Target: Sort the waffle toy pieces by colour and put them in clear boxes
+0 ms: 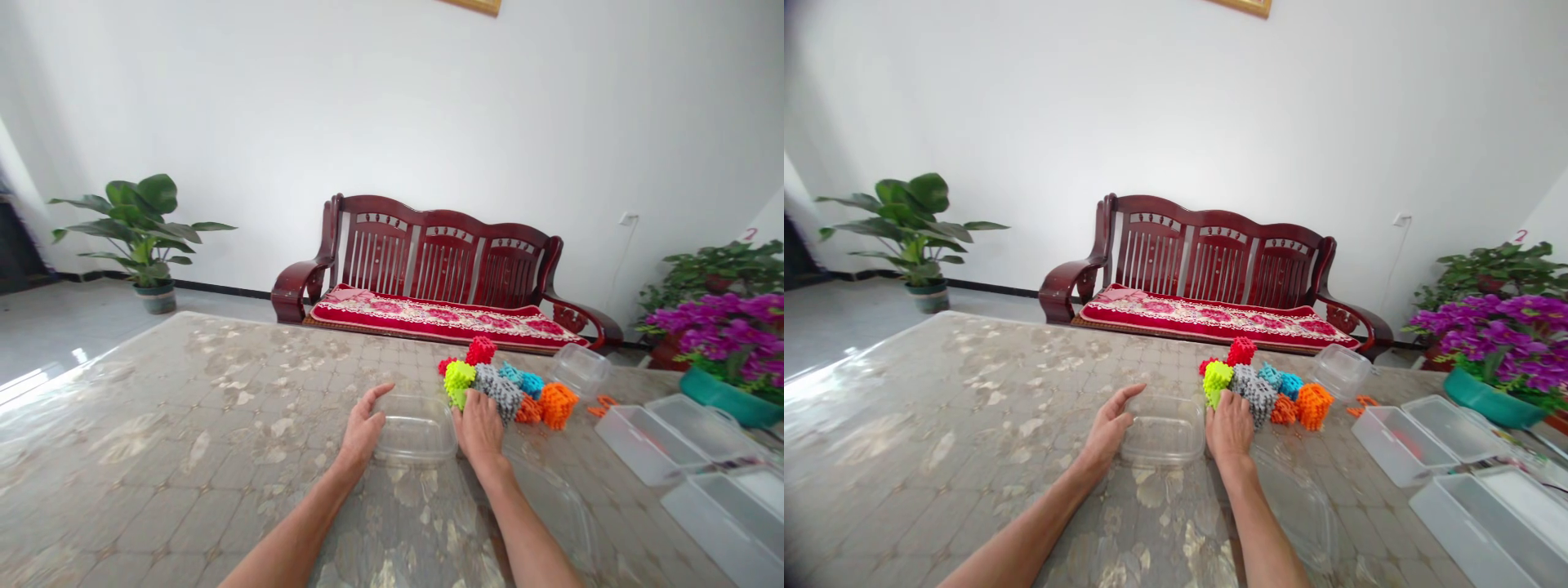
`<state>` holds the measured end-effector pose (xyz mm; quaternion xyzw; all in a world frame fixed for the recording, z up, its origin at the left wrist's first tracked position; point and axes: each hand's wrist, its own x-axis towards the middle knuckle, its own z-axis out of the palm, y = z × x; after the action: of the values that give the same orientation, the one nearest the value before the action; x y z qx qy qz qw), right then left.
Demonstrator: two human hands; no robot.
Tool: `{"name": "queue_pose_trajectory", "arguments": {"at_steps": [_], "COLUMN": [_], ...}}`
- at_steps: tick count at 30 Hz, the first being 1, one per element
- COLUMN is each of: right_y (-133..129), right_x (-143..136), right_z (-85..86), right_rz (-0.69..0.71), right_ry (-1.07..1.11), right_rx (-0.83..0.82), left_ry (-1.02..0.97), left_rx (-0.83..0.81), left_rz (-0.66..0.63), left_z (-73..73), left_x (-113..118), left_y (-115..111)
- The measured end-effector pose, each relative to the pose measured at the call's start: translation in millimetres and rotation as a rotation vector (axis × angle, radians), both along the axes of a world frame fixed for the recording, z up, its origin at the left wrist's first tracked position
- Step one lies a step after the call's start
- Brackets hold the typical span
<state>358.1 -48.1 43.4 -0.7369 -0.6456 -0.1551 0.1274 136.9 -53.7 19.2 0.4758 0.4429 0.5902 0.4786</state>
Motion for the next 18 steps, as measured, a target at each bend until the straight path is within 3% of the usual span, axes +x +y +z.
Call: {"name": "queue_pose_trajectory", "arguments": {"at_steps": [3, 8, 13, 18], "right_y": [-0.4, 3.2, 5.5, 5.8], "right_x": [-0.1, -0.2, -2.5, -3.9], "right_z": [-1.3, -5.2, -2.8, 0.0], "right_rz": [-0.014, -0.016, -0.026, -0.059], "right_ry": [-0.026, -0.012, -0.026, -0.014], "right_rx": [0.016, 0.013, -0.005, -0.037], "left_ry": [-0.098, -0.176, -0.191, -0.178], "left_rx": [-0.049, -0.039, -0.036, -0.091], "left_rz": [-0.038, 0.036, 0.112, 0.106], "left_z": [3.3, 6.2, 6.2, 8.0], "left_x": [2.0, 0.9, -3.4, -2.7], "left_y": [-0.1, 3.0, 5.1, 3.7]}}
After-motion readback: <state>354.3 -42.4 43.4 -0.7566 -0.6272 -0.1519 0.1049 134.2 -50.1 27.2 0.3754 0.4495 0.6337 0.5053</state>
